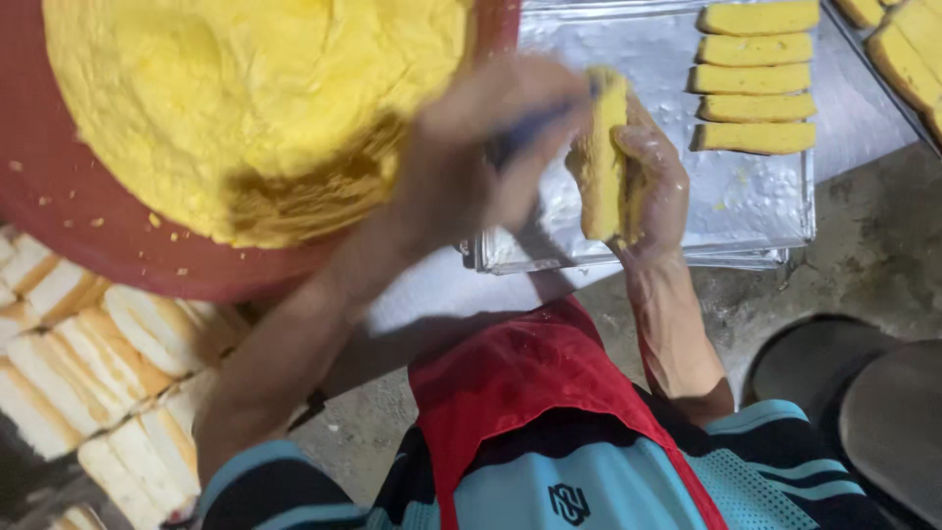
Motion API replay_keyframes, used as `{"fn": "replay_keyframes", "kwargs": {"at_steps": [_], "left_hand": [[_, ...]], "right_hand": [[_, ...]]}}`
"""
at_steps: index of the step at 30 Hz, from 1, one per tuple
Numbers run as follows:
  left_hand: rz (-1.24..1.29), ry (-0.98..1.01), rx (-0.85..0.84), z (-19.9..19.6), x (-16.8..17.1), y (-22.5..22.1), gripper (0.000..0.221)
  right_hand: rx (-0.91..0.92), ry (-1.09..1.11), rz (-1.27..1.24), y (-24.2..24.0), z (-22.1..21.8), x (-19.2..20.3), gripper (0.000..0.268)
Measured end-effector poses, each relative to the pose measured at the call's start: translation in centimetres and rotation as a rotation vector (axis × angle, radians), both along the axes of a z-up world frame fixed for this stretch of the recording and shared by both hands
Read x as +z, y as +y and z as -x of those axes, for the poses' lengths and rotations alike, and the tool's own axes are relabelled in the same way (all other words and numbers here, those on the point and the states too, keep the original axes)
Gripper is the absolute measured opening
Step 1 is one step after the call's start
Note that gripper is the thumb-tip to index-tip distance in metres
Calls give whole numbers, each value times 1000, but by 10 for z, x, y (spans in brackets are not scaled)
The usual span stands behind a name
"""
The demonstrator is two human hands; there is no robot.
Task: The person applies a yellow spread to bread slices using a brush and arranges them onto a metal tray by hand.
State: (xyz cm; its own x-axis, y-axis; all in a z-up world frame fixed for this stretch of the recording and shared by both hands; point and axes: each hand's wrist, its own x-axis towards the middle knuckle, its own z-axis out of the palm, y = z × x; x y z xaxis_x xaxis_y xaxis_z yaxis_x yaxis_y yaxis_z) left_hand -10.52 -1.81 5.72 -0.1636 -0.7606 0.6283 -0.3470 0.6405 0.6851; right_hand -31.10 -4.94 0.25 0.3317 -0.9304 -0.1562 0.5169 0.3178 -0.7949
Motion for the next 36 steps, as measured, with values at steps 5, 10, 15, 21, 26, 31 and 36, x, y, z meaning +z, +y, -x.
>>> {"fn": "replay_keyframes", "kwargs": {"at_steps": [5,10,15,21,26,31,36], "left_hand": [[-78,-51,-139,47,-3,58,29],[-356,239,76,29,9,57,24],[-535,343,171,26,4,63,25],[-597,308,135,48,-10,54,21],[-624,232,174,49,-9,52,17],[-696,254,226,44,-7,57,16],[-730,287,325,31,-9,71,16]], "right_hand": [[-293,-4,-106,-14,26,-25,44],[-308,-247,-207,0,93,-40,38],[-737,-24,-183,23,172,-86,41],[-855,20,-58,31,198,-132,38],[-733,23,-136,37,177,-117,46],[-707,-114,-215,2,183,-116,43],[-590,-178,-166,15,191,-137,33]]}}
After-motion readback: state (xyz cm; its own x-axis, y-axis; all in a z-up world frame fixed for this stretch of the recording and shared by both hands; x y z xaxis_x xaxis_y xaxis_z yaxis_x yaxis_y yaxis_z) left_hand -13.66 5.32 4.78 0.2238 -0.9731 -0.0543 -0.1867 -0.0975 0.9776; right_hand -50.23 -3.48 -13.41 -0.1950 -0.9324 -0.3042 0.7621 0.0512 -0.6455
